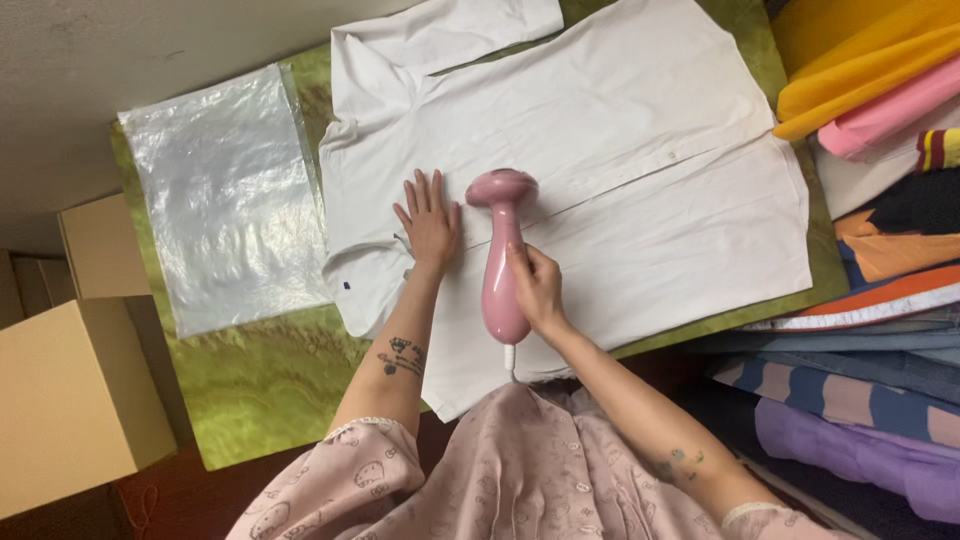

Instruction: The person lays a white shirt flat on a green ironing board and smooths it with their hands. They then use a pink handheld garment steamer to remove wrinkles from the shirt, moving the steamer across the body, sleeves, and collar while holding the fabric taut.

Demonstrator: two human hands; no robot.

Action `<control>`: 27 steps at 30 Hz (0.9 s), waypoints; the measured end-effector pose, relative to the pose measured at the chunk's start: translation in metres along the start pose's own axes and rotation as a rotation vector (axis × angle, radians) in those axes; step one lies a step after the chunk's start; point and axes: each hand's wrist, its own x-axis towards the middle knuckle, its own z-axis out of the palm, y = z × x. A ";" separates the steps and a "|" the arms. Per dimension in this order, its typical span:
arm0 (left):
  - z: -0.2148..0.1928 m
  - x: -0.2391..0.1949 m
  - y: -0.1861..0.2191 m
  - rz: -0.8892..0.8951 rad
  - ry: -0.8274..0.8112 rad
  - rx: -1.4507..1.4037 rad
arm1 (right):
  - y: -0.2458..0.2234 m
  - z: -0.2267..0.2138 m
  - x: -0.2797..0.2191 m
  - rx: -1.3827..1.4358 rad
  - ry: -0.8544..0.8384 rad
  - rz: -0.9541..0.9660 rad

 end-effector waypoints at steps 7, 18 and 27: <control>-0.009 -0.006 -0.003 0.024 -0.028 0.153 | 0.014 -0.037 0.044 0.032 0.178 0.029; -0.011 -0.006 0.004 -0.031 -0.023 0.205 | 0.001 -0.127 0.104 0.134 0.515 0.042; -0.016 -0.004 0.006 -0.058 -0.048 0.220 | -0.034 -0.177 0.146 0.214 0.696 0.018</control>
